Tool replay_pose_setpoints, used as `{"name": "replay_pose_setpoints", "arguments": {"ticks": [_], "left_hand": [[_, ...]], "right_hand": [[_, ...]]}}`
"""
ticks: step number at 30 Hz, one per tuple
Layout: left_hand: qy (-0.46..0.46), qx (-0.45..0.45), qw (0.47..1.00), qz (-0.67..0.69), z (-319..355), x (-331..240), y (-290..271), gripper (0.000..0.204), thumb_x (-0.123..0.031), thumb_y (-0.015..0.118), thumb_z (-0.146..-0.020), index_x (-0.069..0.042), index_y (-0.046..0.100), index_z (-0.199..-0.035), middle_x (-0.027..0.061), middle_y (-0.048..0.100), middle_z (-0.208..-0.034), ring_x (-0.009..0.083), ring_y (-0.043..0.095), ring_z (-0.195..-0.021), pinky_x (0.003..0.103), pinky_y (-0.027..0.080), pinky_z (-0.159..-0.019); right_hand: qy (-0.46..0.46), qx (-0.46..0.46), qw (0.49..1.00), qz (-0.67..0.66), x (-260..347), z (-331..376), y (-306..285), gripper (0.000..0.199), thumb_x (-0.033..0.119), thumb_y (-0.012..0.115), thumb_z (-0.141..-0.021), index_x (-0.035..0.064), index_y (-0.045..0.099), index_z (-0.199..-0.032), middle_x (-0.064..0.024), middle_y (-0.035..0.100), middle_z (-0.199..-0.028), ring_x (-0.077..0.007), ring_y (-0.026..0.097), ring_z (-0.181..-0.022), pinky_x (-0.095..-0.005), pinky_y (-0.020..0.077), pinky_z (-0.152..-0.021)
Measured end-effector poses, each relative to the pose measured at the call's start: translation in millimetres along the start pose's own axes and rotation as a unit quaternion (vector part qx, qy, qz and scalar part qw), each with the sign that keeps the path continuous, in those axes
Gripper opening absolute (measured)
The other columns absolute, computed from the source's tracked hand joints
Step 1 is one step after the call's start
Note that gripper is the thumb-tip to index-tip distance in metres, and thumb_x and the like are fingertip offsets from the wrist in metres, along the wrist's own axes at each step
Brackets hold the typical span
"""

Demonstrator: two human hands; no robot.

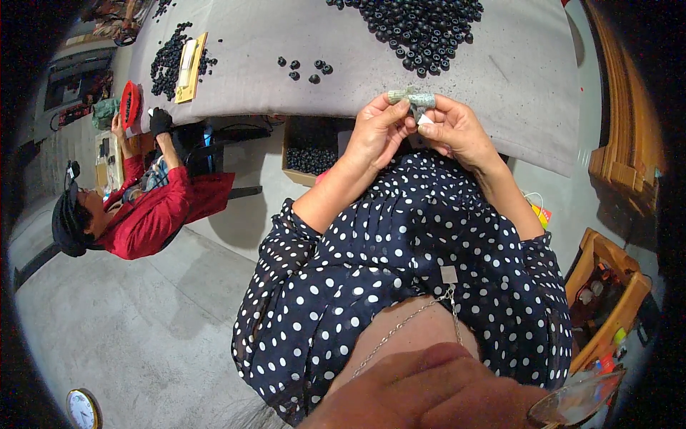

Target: The person sorts small black rubber or plastic components by hand, grouping them on a table.

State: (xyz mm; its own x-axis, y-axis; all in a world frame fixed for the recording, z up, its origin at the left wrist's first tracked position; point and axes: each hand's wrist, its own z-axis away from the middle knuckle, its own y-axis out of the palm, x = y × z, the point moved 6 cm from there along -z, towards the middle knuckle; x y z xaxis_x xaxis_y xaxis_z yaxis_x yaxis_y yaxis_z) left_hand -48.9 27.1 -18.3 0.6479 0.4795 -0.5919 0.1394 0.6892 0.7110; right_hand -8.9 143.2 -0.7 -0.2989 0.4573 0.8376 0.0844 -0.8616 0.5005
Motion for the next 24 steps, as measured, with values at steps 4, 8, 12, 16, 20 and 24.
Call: {"name": "replay_pose_setpoints", "arguments": {"ticks": [4,8,12,16,20,24], "left_hand": [[0.003,0.004,1.0,0.002,-1,1,-1,0.009,-0.009,0.06,-0.087,-0.005,0.058,-0.095,0.0043,0.062,-0.082,0.0105,0.059,-0.066,0.023,0.051,-0.063],[0.005,0.005,1.0,0.002,-1,3,-1,0.01,-0.009,0.06,-0.087,-0.005,0.057,-0.095,0.0051,0.062,-0.084,0.0106,0.058,-0.067,0.023,0.051,-0.063],[-0.006,0.003,1.0,0.009,-2,8,-1,0.011,-0.008,0.06,-0.087,-0.004,0.057,-0.097,0.0059,0.063,-0.085,0.011,0.059,-0.067,0.024,0.051,-0.064],[0.003,-0.006,1.0,-0.02,-2,6,2,0.014,-0.008,0.06,-0.087,-0.004,0.056,-0.099,0.0059,0.063,-0.086,0.011,0.059,-0.068,0.023,0.052,-0.064],[0.015,0.042,0.998,-0.045,2,7,5,0.016,-0.009,0.06,-0.087,-0.003,0.056,-0.102,0.006,0.063,-0.088,0.0108,0.059,-0.068,0.023,0.052,-0.062],[-0.005,0.058,0.998,-0.016,8,5,5,0.022,-0.009,0.06,-0.087,-0.002,0.055,-0.107,0.0064,0.063,-0.089,0.0119,0.06,-0.067,0.023,0.051,-0.063]], "right_hand": [[0.002,0.006,1.0,0.002,-1,-1,-2,0.031,0.016,0.066,-0.084,0.0012,0.056,-0.109,0.0034,0.058,-0.071,0.0,0.042,-0.046,-0.0133,0.0307,-0.038],[0.002,0.0,1.0,-0.006,-5,-2,-7,0.028,0.014,0.064,-0.084,0.0015,0.056,-0.108,0.0007,0.063,-0.078,0.0001,0.043,-0.046,-0.013,0.0313,-0.038],[0.002,-0.011,0.999,-0.03,-6,-2,-9,0.025,0.011,0.062,-0.084,0.0017,0.057,-0.107,-0.0023,0.066,-0.084,0.0,0.044,-0.048,-0.0126,0.0325,-0.04],[-0.009,-0.015,0.999,-0.04,-1,0,-5,0.023,0.009,0.062,-0.084,0.0014,0.058,-0.105,-0.0029,0.066,-0.082,-0.0002,0.045,-0.049,-0.0127,0.0332,-0.04],[-0.01,-0.036,0.999,-0.03,-3,-1,-12,0.021,0.009,0.063,-0.083,0.0009,0.059,-0.102,-0.0018,0.064,-0.076,-0.0006,0.044,-0.046,-0.0137,0.0322,-0.038],[0.009,-0.051,0.999,-0.003,3,-2,-5,0.018,0.009,0.064,-0.083,0.0009,0.059,-0.099,0.0006,0.06,-0.069,-0.0008,0.042,-0.043,-0.0149,0.0306,-0.036]]}}
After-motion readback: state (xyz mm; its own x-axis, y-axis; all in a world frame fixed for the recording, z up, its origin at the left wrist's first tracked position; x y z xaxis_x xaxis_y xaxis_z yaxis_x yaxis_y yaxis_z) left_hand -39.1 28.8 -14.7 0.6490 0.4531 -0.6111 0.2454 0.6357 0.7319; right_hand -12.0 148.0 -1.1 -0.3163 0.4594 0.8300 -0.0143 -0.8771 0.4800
